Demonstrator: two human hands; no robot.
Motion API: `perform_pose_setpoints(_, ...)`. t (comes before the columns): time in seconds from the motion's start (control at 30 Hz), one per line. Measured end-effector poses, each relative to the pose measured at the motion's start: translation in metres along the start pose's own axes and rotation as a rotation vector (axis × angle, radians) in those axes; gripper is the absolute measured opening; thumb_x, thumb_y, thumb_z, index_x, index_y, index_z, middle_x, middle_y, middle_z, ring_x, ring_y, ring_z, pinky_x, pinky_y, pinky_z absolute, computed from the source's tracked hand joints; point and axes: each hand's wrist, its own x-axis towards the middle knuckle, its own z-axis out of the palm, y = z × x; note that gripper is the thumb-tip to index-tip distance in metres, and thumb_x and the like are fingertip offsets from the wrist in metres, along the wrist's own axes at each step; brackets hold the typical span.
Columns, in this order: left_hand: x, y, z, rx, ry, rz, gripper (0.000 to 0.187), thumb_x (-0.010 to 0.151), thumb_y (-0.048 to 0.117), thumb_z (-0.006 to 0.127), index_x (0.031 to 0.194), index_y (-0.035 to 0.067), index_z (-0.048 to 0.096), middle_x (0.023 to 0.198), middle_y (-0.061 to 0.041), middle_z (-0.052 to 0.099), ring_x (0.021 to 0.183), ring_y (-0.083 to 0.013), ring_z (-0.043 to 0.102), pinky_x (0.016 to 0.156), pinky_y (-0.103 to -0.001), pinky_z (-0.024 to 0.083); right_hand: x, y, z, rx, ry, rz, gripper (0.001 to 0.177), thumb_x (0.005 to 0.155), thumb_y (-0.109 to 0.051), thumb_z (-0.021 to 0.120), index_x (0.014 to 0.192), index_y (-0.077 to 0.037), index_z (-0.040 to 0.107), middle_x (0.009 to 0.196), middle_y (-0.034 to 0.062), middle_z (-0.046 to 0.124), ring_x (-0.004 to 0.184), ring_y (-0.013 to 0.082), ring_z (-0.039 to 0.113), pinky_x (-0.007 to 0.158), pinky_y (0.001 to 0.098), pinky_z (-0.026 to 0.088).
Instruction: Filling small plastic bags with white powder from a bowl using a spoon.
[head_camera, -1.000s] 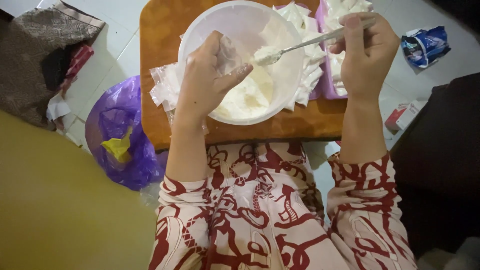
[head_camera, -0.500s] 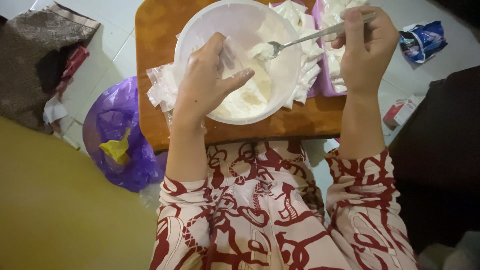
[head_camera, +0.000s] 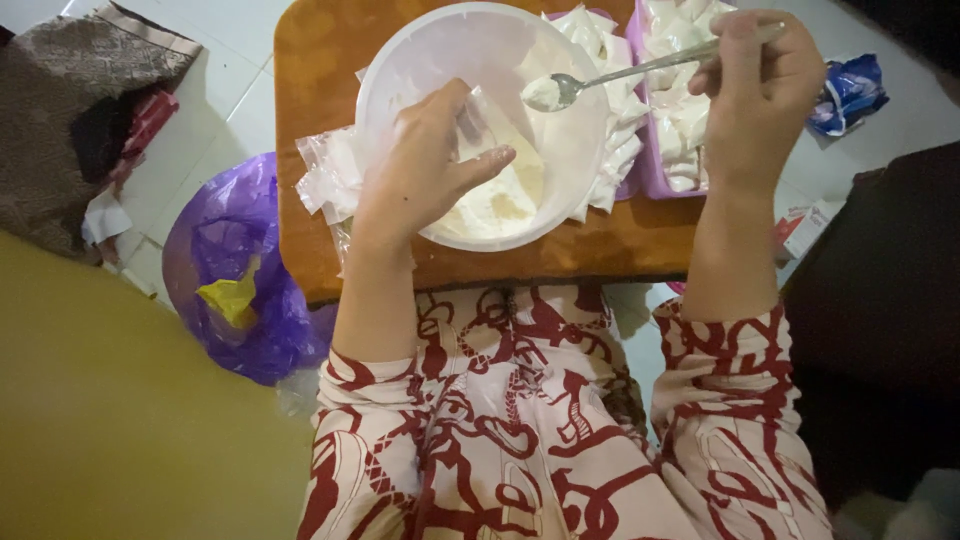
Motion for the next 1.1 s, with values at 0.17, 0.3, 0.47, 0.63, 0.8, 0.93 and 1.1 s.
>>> perform_pose_setpoints(0.17, -0.001, 0.003, -0.001, -0.039, 0.014, -0.017, 0.038, 0.082, 0.022, 0.082, 0.104, 0.002, 0.058, 0.091, -0.008, 0.066, 0.073, -0.0192, 0.059, 0.064, -0.032, 0.050, 0.002, -0.015, 0.001, 0.176, 0.021, 0.077, 0.015, 0.117, -0.014, 0.061, 0.110, -0.001, 0.065, 0.081, 0.0019, 0.052, 0.067, 0.0104, 0.050, 0.068, 0.0239, 0.052)
perform_pose_setpoints(0.3, -0.002, 0.005, -0.003, -0.063, 0.033, 0.045, 0.038, 0.081, 0.017, 0.083, 0.100, 0.000, 0.055, 0.086, -0.010, 0.064, 0.073, -0.0218, 0.057, 0.066, -0.034, 0.048, 0.001, -0.037, 0.010, 0.106, -0.037, -0.022, 0.015, 0.120, -0.010, 0.057, 0.116, 0.002, 0.063, 0.090, 0.0105, 0.060, 0.068, 0.0156, 0.051, 0.070, 0.0280, 0.053)
perform_pose_setpoints(0.47, -0.002, 0.007, -0.003, -0.063, 0.009, 0.016, 0.036, 0.081, 0.018, 0.083, 0.097, 0.002, 0.055, 0.085, -0.010, 0.066, 0.072, -0.0215, 0.060, 0.067, -0.034, 0.051, 0.003, -0.044, 0.017, 0.086, -0.106, -0.155, 0.016, 0.121, -0.007, 0.056, 0.115, 0.006, 0.061, 0.090, 0.0149, 0.060, 0.066, 0.0190, 0.052, 0.067, 0.0298, 0.051)
perform_pose_setpoints(0.63, -0.002, 0.013, -0.007, -0.024, -0.005, -0.027, 0.037, 0.079, 0.019, 0.083, 0.101, 0.003, 0.058, 0.089, -0.009, 0.070, 0.075, -0.0211, 0.063, 0.068, -0.034, 0.052, -0.001, -0.053, 0.028, 0.005, -0.191, -0.273, 0.011, 0.119, 0.007, 0.052, 0.116, 0.015, 0.059, 0.083, 0.0185, 0.057, 0.062, 0.0256, 0.059, 0.056, 0.0302, 0.050)
perform_pose_setpoints(0.8, -0.004, 0.011, -0.007, -0.107, 0.021, -0.003, 0.034, 0.081, 0.016, 0.081, 0.101, 0.005, 0.056, 0.089, -0.006, 0.069, 0.076, -0.0205, 0.063, 0.068, -0.033, 0.051, -0.019, -0.090, 0.048, -0.221, -0.504, -0.621, 0.004, 0.098, 0.008, 0.073, 0.101, 0.007, 0.071, 0.095, 0.0179, 0.070, 0.076, 0.0239, 0.062, 0.064, 0.0333, 0.052)
perform_pose_setpoints(0.93, -0.003, 0.017, -0.009, -0.196, 0.099, 0.087, 0.033, 0.077, 0.005, 0.081, 0.098, 0.003, 0.055, 0.084, -0.006, 0.066, 0.073, -0.0198, 0.060, 0.068, -0.031, 0.050, -0.019, -0.108, 0.042, -0.228, -0.488, -0.691, 0.009, 0.091, 0.014, 0.076, 0.096, 0.007, 0.074, 0.085, 0.0120, 0.064, 0.071, 0.0240, 0.051, 0.066, 0.0364, 0.042)
perform_pose_setpoints(1.1, -0.006, 0.012, -0.006, -0.192, 0.222, 0.036, 0.041, 0.080, 0.011, 0.082, 0.112, 0.004, 0.055, 0.087, -0.006, 0.068, 0.075, -0.0192, 0.063, 0.071, -0.030, 0.052, -0.021, -0.109, 0.008, -0.341, -0.162, -0.679, 0.016, 0.091, 0.025, 0.057, 0.091, 0.009, 0.060, 0.080, 0.0203, 0.063, 0.067, 0.0328, 0.046, 0.072, 0.0454, 0.040)
